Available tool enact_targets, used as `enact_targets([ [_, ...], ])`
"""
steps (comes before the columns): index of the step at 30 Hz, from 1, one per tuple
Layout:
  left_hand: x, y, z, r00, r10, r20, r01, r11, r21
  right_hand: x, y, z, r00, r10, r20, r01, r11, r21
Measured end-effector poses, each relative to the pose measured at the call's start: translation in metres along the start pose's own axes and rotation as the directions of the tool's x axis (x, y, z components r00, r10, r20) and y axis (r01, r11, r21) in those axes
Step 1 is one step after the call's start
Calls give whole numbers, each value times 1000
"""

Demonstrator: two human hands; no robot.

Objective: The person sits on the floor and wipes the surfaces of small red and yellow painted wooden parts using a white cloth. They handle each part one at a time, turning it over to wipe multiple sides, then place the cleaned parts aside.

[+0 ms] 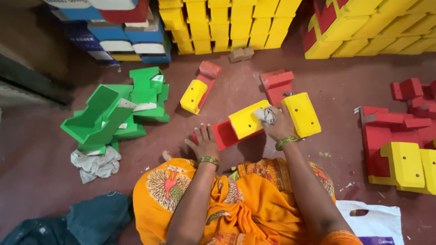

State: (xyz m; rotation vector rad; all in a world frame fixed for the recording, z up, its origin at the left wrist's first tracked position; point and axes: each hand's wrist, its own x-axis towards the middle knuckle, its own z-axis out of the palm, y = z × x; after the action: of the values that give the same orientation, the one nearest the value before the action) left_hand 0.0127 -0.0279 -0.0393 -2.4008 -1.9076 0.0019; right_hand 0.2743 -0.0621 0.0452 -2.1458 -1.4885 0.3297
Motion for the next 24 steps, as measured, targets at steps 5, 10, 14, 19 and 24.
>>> enact_targets([
  [5,-1,0,-22,869,209,449,-69,949,-309,-34,-19,-2,970,120,212,-92,986,-138],
  [10,1,0,-50,825,292,484,91,776,-624,-48,-21,-7,939,170,300,-134,982,-137],
  [14,-3,3,-46,880,225,418,128,736,-665,-41,-17,-10,999,53,-3,-53,998,-43],
  [19,-2,11,-36,865,210,455,179,718,-672,-37,-28,-1,995,-41,-86,26,985,-171],
  [24,-7,16,-34,870,219,441,209,647,-733,-24,-51,12,986,-164,-8,156,951,-266],
])
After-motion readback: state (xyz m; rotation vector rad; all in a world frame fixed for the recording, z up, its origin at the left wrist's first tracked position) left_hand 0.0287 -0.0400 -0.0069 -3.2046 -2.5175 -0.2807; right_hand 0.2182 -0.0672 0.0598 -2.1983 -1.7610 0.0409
